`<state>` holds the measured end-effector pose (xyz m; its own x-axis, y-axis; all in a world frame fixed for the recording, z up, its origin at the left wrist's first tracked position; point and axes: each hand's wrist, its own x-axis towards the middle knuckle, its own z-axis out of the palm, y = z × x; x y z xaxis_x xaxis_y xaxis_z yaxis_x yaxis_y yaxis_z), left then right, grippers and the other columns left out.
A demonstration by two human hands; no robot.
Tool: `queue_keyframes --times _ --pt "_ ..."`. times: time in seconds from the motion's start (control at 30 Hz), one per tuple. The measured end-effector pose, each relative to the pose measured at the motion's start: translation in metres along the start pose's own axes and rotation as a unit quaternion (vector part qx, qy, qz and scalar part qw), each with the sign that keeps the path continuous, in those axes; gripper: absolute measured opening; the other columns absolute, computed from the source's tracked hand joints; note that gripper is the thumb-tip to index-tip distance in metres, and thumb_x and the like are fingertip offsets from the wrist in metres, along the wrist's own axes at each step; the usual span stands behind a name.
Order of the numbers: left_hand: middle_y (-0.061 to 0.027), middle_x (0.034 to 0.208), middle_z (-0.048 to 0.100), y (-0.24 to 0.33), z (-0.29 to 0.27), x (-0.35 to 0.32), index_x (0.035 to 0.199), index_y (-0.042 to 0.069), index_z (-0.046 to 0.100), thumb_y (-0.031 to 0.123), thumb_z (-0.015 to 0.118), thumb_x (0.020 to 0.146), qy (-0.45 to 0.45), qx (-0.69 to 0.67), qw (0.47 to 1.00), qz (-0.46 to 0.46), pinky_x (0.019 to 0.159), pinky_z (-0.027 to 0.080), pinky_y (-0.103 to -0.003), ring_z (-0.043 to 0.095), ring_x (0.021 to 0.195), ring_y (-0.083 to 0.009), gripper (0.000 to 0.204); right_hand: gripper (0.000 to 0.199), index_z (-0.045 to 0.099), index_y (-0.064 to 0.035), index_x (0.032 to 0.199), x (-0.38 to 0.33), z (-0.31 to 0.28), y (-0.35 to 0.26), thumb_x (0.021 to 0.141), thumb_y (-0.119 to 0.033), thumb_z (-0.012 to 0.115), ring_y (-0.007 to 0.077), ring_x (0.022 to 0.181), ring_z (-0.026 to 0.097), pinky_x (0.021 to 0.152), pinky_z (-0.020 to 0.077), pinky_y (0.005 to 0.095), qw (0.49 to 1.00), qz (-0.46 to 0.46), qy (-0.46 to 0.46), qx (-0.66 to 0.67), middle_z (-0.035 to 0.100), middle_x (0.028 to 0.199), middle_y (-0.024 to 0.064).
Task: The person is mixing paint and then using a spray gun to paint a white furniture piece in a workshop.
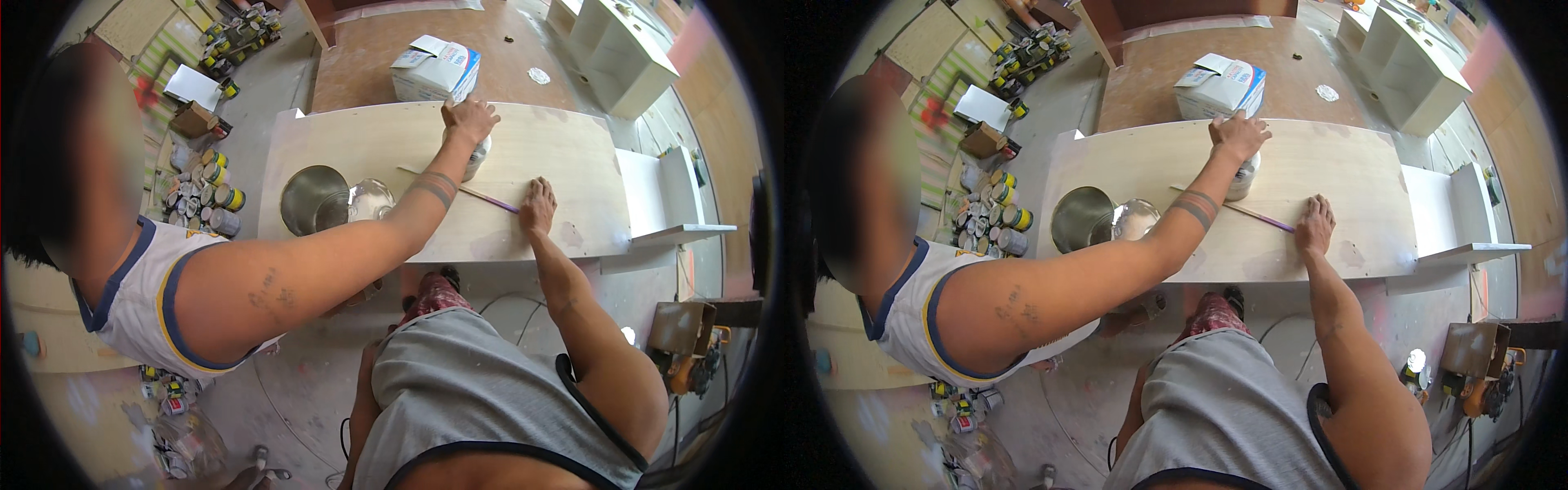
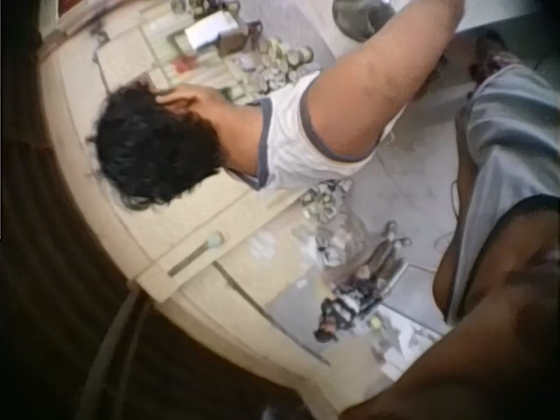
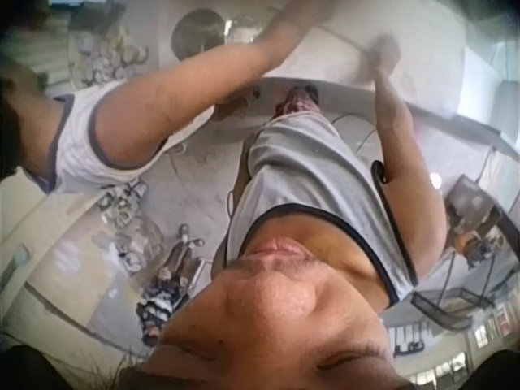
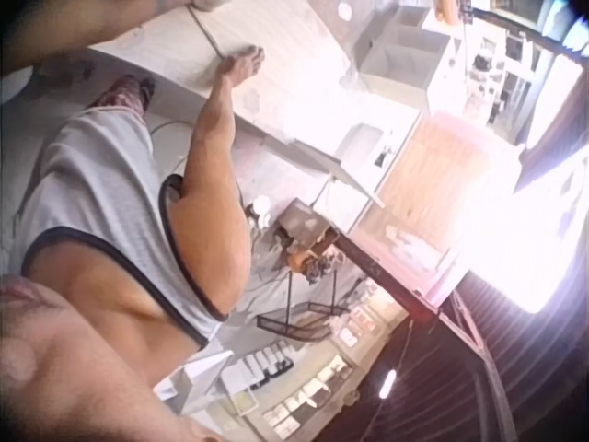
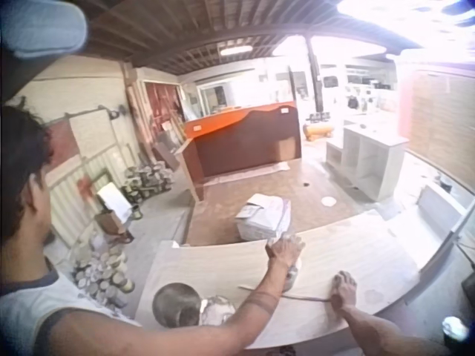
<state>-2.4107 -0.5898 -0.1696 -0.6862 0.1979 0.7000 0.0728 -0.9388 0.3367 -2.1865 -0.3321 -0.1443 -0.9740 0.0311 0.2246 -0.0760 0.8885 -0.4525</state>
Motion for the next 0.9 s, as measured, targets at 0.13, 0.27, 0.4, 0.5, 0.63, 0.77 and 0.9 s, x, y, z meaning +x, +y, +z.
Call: queue_keyframes --times 0.13,0.27,0.4,0.5,0.63,0.77,0.9 --pt "-0.0093 0.134 0.061 0.000 0.005 -0.041 0.117 0.018 0.066 0.049 0.054 0.083 -0.102 -0.104 0.989 0.011 0.113 0.029 -0.052 0.043 0.136 -0.0260 0.047 0.038 0.054 -0.0099 0.135 -0.004 0.010 0.015 0.100 -0.020 0.047 0.0294 0.146 0.034 0.120 0.0253 0.0427 1.000 -0.002 0.000 -0.007 0.046 0.151 0.0109" --pt "-0.0081 0.136 0.060 -0.049 0.139 0.042 0.120 0.022 0.067 0.050 0.057 0.084 -0.073 0.793 0.531 -0.290 0.111 0.033 -0.054 0.043 0.137 -0.0219 0.047 0.037 0.055 -0.0106 0.133 -0.010 -0.005 0.078 0.098 -0.018 0.047 0.0297 0.143 0.037 0.118 0.0276 0.0431 0.996 0.056 0.024 -0.062 0.048 0.148 0.0109" --pt "-0.0159 0.136 0.056 0.019 0.184 0.069 0.127 0.016 0.063 0.054 0.058 0.085 -0.049 0.982 0.093 -0.154 0.112 0.032 -0.050 0.043 0.133 -0.0278 0.057 0.036 0.055 -0.0121 0.133 -0.004 0.017 0.044 0.100 -0.020 0.045 0.0300 0.144 0.036 0.118 0.0274 0.0434 0.999 0.029 0.009 -0.023 0.047 0.150 0.0092" --pt "-0.0135 0.141 0.056 -0.002 0.267 0.119 0.131 0.008 0.060 0.053 0.052 0.092 -0.106 0.984 -0.031 -0.142 0.118 0.029 -0.042 0.049 0.132 -0.0241 0.060 0.037 0.054 -0.0111 0.134 -0.009 0.006 0.094 0.101 -0.022 0.043 0.0297 0.146 0.034 0.120 0.0255 0.0433 0.996 0.071 0.023 -0.050 0.046 0.152 0.0093" --pt "-0.0131 0.148 0.050 0.014 0.235 0.115 0.134 0.010 0.057 0.052 0.052 0.093 -0.057 0.994 0.070 -0.066 0.118 0.026 -0.048 0.042 0.138 -0.0222 0.059 0.037 0.054 -0.0105 0.135 -0.006 0.009 0.070 0.102 -0.024 0.044 0.0290 0.146 0.034 0.121 0.0242 0.0429 0.998 0.044 0.021 -0.035 0.045 0.152 0.0094" --pt "-0.0139 0.148 0.047 0.005 0.136 0.048 0.136 0.014 0.055 0.056 0.054 0.087 -0.038 0.943 0.263 -0.198 0.119 0.023 -0.054 0.036 0.143 -0.0283 0.064 0.036 0.054 -0.0103 0.135 0.002 0.012 0.028 0.102 -0.024 0.044 0.0292 0.146 0.033 0.121 0.0243 0.0424 1.000 0.011 0.014 -0.005 0.045 0.152 0.0088" --pt "-0.0140 0.154 0.042 -0.049 0.150 0.038 0.143 0.016 0.052 0.059 0.052 0.085 -0.187 0.932 0.142 -0.275 0.123 0.016 -0.057 0.026 0.150 -0.0302 0.072 0.037 0.054 -0.0099 0.135 -0.004 0.010 0.074 0.102 -0.023 0.044 0.0288 0.146 0.034 0.121 0.0240 0.0424 0.999 0.045 0.023 -0.020 0.045 0.152 0.0083"
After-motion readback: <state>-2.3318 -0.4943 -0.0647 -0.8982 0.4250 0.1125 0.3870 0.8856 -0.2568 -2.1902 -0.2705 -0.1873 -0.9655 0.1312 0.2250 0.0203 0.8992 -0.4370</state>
